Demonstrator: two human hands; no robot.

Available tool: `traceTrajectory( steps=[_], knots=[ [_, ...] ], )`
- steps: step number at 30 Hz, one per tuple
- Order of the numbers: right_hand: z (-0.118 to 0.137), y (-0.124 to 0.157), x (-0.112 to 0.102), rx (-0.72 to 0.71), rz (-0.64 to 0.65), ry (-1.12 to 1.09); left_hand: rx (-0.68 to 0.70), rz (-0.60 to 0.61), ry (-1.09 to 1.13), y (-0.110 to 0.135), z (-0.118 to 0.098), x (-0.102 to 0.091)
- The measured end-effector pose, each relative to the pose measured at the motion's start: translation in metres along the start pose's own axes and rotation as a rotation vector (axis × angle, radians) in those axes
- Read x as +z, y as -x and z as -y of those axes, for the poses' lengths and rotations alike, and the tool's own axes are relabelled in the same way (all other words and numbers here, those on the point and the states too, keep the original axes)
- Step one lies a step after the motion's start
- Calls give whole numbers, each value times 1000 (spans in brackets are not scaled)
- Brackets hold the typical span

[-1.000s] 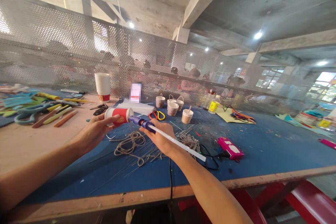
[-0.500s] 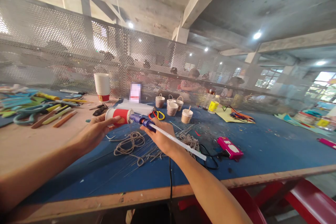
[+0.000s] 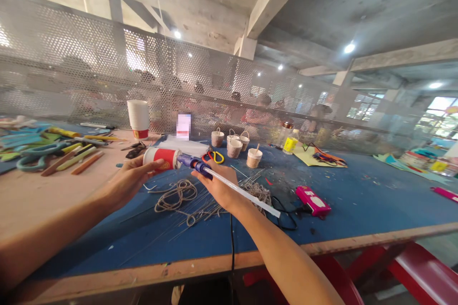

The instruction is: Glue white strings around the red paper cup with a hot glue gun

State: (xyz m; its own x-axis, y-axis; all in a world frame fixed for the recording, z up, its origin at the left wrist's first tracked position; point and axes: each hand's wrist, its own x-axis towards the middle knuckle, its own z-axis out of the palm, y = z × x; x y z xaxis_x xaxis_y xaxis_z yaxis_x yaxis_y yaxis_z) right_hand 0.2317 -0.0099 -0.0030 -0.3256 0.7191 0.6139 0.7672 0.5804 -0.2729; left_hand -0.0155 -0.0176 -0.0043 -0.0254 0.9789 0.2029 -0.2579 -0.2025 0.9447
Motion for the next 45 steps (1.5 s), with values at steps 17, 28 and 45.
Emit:
traceTrajectory(
  steps=[17, 28, 45],
  knots=[
    [-4, 0, 2, 10, -24, 12, 16, 12, -59, -3, 6, -5],
    [0, -1, -3, 14, 1, -5, -10, 40, -39, -5, 11, -10],
    [2, -1, -2, 1, 44, 58, 5, 27, -6, -5, 8, -10]
  ],
)
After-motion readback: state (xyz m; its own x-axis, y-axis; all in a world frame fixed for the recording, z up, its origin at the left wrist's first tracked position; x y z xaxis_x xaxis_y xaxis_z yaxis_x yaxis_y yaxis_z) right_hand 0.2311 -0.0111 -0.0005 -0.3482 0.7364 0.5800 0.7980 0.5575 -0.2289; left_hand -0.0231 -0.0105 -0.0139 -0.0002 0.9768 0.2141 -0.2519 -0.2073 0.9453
